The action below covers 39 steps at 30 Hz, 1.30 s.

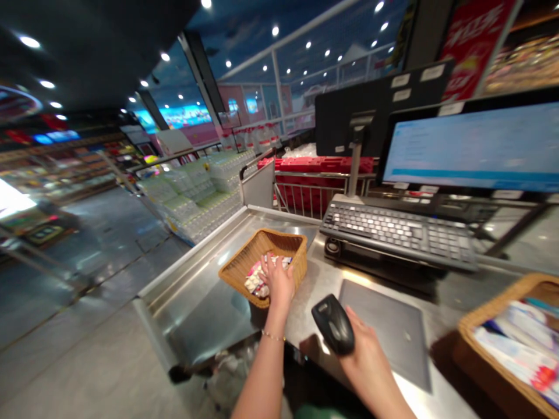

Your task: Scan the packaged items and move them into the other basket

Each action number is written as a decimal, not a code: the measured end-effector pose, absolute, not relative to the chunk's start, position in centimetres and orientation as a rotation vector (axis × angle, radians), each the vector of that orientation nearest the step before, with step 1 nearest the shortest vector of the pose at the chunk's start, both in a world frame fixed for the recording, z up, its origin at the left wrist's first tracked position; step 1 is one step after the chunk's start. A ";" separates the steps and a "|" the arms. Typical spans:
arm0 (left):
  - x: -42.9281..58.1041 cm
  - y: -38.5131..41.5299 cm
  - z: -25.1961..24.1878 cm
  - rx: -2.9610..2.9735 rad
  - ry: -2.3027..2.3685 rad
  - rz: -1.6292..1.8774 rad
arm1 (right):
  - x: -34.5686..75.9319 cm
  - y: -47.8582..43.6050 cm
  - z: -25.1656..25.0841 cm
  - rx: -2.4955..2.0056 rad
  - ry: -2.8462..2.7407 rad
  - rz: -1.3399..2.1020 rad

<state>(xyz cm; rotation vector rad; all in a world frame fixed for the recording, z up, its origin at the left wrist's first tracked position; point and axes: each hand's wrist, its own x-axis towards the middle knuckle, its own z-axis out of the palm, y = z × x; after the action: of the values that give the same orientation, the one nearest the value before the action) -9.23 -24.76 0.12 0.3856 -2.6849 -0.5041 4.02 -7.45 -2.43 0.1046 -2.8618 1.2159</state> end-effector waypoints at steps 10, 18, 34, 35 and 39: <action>-9.1 -22.1 -0.1 0.199 -2.728 -0.552 | 4.7 -6.2 -2.2 -0.011 -2.862 1.213; -9.1 -20.7 -0.3 0.114 -2.760 -0.558 | 5.3 -5.3 -2.4 -0.099 -2.874 1.206; -9.5 -17.0 -0.5 -0.071 -2.780 -0.548 | 6.2 -3.3 -2.5 -0.215 -2.826 1.163; -9.5 -16.8 -0.5 -0.075 -2.780 -0.550 | 6.3 -3.1 -2.5 -0.222 -2.825 1.156; -9.4 -16.0 -0.5 -0.083 -2.786 -0.586 | 6.6 -2.6 -2.5 -0.212 -2.806 1.101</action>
<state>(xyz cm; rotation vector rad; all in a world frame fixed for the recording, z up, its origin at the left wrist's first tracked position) -9.44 -15.96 -0.54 -0.0835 -2.7859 -0.5859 6.57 -2.63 -2.52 -0.2118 -2.8056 1.1010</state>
